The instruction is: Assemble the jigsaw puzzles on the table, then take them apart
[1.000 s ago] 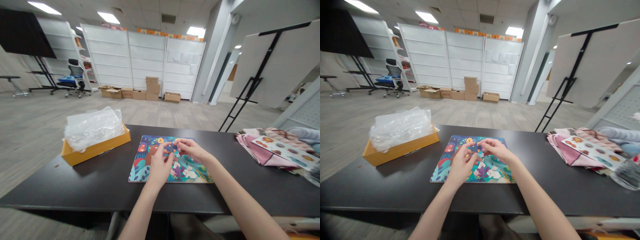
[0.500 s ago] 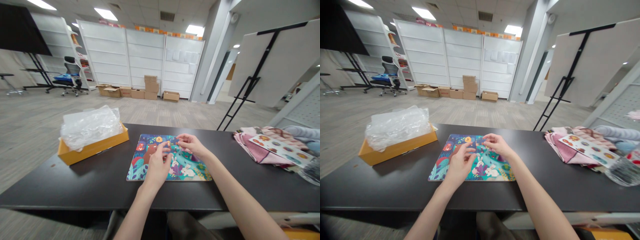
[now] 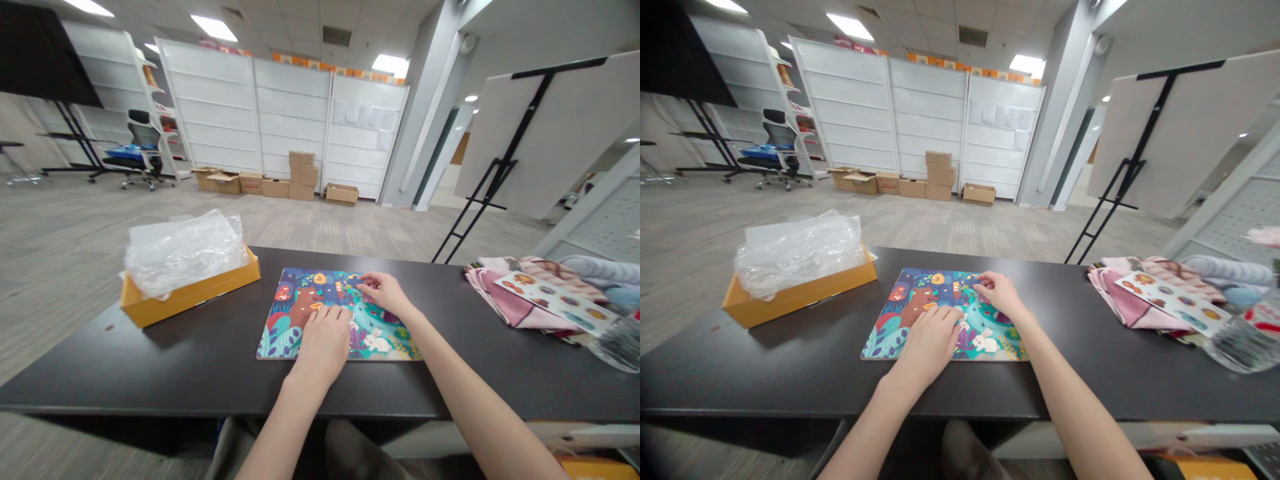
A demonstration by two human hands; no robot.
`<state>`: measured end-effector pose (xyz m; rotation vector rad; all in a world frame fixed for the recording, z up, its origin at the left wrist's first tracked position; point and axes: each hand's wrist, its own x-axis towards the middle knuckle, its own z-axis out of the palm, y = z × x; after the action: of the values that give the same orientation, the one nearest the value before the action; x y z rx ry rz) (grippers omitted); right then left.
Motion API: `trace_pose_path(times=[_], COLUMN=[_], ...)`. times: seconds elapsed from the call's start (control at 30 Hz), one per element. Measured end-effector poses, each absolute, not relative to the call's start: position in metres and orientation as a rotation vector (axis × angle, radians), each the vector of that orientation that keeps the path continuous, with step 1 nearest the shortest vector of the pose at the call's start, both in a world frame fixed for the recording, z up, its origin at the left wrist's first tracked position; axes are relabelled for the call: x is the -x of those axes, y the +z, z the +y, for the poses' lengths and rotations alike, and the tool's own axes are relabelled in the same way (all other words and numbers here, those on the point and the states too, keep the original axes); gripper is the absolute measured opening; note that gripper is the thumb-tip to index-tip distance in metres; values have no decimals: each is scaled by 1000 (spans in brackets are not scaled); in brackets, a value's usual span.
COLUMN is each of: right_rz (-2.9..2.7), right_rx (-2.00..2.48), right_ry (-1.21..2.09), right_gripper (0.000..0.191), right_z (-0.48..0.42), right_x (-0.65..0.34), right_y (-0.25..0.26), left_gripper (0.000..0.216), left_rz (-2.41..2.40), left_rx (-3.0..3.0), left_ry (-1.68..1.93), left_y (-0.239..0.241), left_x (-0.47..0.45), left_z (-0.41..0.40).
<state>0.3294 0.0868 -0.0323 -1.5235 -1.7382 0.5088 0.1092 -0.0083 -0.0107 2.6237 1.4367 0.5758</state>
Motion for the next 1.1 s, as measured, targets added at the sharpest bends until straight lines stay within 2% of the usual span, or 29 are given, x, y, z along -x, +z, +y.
trace_pose_path(times=[0.23, 0.57, 0.77, 0.97, 1.1], right_rz=[-1854, -2123, -2038, -2044, -2086], right_rx=[1569, 1471, 1506, 1517, 1524], right_ry=[286, 158, 52, 62, 92], right_gripper=[19, 14, 11, 12, 11], right_z=[84, 81, 82, 83, 83], right_x=[-327, -322, -334, -337, -336], right_y=[-29, -30, -22, -27, -33], left_gripper=[26, 25, 24, 19, 18], left_rz=[1426, 1389, 1325, 1023, 1274], left_rx=[-2652, -2666, -2633, -2267, -2022], left_ry=[561, 566, 602, 1000, 1414], left_y=[-15, -14, -17, -17, -4], left_x=[-109, -107, -104, -80, -35], left_z=[-8, -8, -8, 12, 32])
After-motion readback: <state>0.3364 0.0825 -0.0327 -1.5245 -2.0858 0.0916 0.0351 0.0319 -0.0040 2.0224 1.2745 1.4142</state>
